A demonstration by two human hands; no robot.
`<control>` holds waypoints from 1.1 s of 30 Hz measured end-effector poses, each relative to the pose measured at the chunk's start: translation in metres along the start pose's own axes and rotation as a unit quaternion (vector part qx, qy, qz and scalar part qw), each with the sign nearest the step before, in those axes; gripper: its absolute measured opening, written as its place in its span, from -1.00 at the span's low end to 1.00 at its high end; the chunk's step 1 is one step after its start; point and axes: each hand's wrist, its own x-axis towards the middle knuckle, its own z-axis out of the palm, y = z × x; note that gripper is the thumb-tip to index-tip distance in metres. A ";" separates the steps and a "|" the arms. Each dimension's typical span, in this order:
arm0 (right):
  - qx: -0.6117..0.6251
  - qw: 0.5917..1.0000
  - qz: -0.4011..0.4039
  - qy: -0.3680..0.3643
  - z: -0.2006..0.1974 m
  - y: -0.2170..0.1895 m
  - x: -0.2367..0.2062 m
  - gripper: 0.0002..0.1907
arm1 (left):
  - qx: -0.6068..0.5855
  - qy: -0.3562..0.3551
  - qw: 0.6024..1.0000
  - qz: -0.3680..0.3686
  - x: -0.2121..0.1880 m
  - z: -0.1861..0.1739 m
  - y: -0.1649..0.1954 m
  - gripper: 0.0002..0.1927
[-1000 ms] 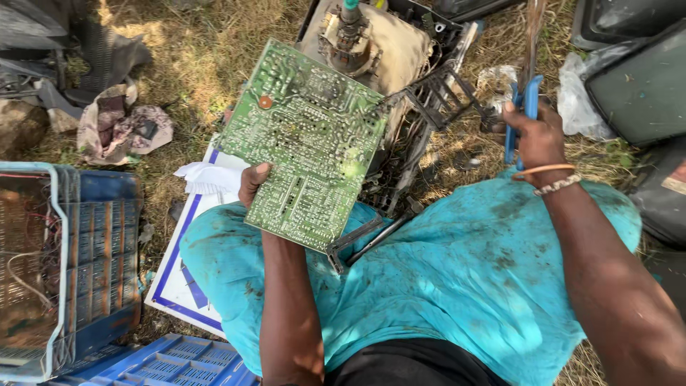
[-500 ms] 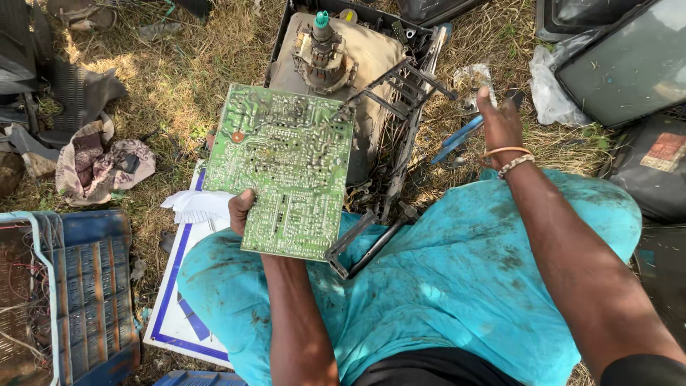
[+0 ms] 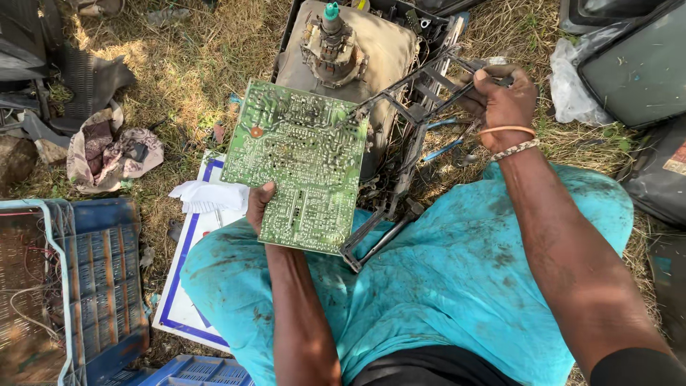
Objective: The person sits on a cloth on the ground and dismantles a broken CRT television, pulling wires and components from the open chassis and using pliers to cut and strip wires. They remove a circuit board from the set and place it into a blue plastic crate alongside other salvaged boards.
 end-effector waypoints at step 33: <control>0.302 0.951 0.041 0.047 0.003 -0.054 0.002 -0.77 | 0.090 0.009 0.996 -0.020 -0.006 0.004 -0.053 -0.68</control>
